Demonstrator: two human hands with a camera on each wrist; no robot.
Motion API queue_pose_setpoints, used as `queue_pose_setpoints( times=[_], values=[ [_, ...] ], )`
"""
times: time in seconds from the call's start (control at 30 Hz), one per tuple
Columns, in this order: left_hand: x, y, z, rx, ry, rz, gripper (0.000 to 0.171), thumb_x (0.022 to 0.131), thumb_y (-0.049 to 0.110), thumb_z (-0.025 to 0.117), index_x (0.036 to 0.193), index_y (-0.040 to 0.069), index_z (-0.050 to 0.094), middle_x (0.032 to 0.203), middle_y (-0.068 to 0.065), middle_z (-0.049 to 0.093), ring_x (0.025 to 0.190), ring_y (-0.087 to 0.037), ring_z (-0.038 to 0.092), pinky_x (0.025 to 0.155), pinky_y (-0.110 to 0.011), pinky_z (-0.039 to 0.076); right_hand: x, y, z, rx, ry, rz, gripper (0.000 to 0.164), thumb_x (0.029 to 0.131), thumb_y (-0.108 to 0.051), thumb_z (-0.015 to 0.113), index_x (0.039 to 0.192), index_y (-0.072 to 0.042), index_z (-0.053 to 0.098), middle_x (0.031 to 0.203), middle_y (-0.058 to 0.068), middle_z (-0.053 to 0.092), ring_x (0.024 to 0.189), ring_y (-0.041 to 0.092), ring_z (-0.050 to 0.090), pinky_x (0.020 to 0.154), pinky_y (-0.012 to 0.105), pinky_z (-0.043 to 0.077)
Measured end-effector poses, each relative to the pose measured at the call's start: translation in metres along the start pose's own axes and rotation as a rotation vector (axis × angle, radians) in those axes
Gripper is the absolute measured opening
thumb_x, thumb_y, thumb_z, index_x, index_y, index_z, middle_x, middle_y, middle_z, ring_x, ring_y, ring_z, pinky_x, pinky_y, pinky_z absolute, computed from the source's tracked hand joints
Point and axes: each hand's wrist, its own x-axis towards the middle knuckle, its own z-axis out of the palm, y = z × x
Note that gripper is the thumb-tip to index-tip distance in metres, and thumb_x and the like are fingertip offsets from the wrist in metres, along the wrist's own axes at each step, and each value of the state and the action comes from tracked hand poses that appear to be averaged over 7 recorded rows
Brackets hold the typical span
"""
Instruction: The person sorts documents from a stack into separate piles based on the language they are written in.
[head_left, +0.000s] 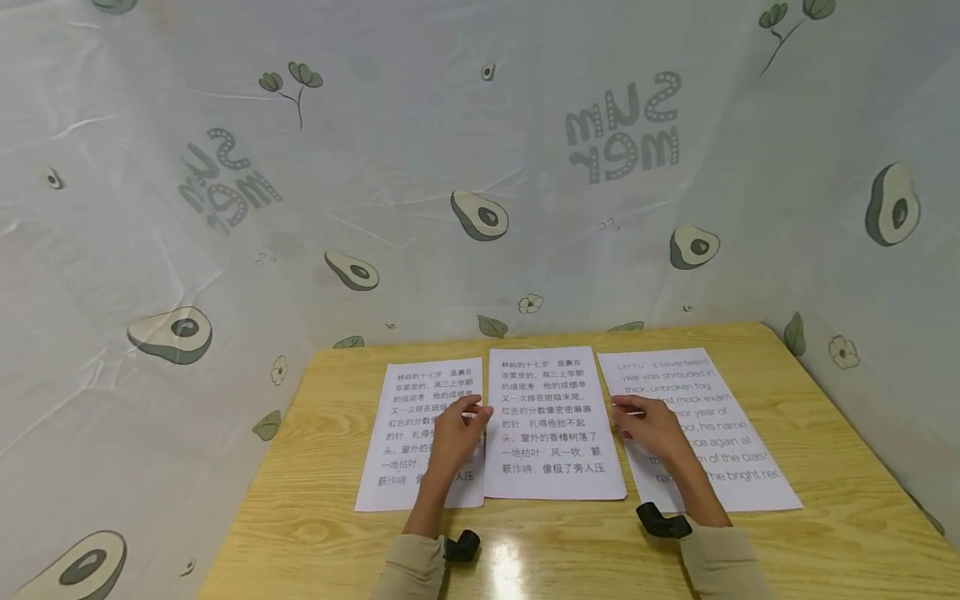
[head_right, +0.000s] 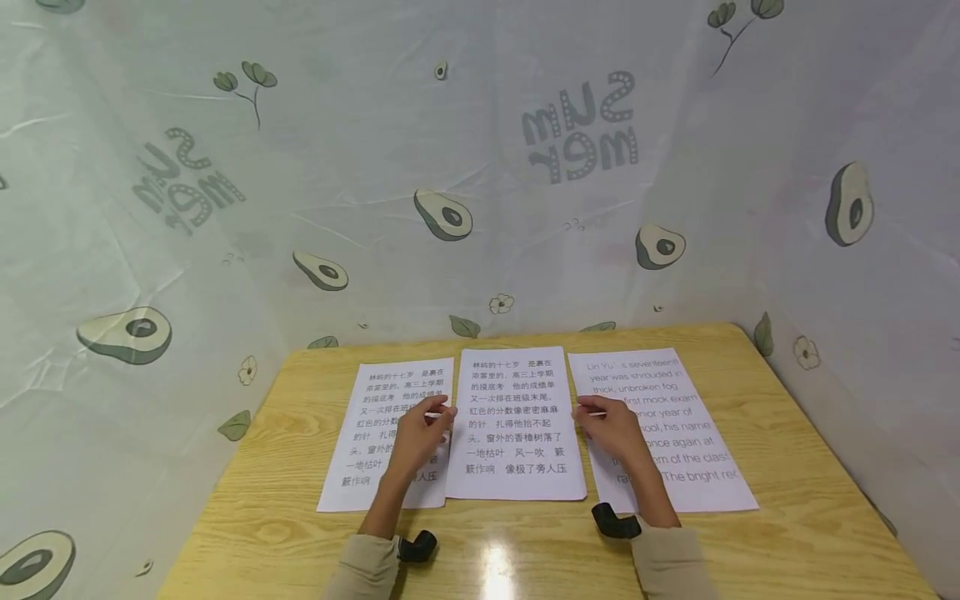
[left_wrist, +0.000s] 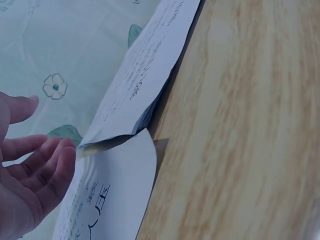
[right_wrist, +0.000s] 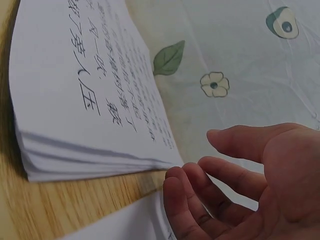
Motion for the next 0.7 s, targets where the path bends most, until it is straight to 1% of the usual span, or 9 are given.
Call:
queue_pose_setpoints(
  times=[0.1,0.3,0.47,0.63,0.7],
  values=[
    [0.0002,-0.0021,-0.001,-0.003,0.006,-0.018,0.047,0.104,0.034,0.072,0.141,0.006,0.068,0.12,-0.01,0.075,0.086,-0.014,0.07,0.068,-0.026,0.059,0.0003,-0.003,0.0054,-0.015,0.008,-0.008,0.048,0.106,-0.022,0.068,0.144,0.007,0.062,0.127,0.025,0.072,0.091,0.019,0.074,0.073,0.025,0.058],
    [0.0015,-0.0057,-0.0003,-0.001,0.002,-0.016,0.046,0.104,0.033,0.071,0.14,0.005,0.068,0.118,-0.009,0.075,0.082,-0.012,0.07,0.067,-0.026,0.06,0.0012,-0.0072,0.0077,-0.06,0.023,-0.028,0.047,0.105,-0.021,0.069,0.141,0.008,0.064,0.12,0.024,0.075,0.084,0.018,0.072,0.072,0.026,0.052],
    [0.0034,-0.006,-0.0001,0.013,-0.002,-0.024,0.046,0.103,0.034,0.072,0.14,0.006,0.069,0.118,-0.01,0.075,0.081,-0.013,0.069,0.066,-0.028,0.06,0.0012,-0.0084,0.008,-0.066,0.025,-0.025,0.047,0.104,-0.021,0.07,0.14,0.008,0.065,0.119,0.023,0.076,0.086,0.018,0.073,0.073,0.027,0.051],
    [0.0037,-0.0095,-0.0004,0.02,-0.006,-0.024,0.045,0.103,0.033,0.072,0.138,0.006,0.07,0.115,-0.009,0.075,0.076,-0.012,0.068,0.062,-0.026,0.057,0.0006,-0.0047,0.0097,-0.057,0.024,-0.023,0.046,0.104,-0.021,0.07,0.141,0.006,0.066,0.121,0.023,0.075,0.09,0.018,0.072,0.071,0.026,0.053],
    [0.0036,-0.0103,0.0,0.023,-0.006,-0.027,0.044,0.103,0.032,0.072,0.138,0.006,0.07,0.115,-0.009,0.075,0.076,-0.012,0.067,0.061,-0.025,0.056,0.0005,-0.0028,0.0104,-0.053,0.022,-0.019,0.046,0.104,-0.02,0.07,0.141,0.005,0.066,0.121,0.022,0.075,0.089,0.018,0.072,0.07,0.025,0.054]
  ],
)
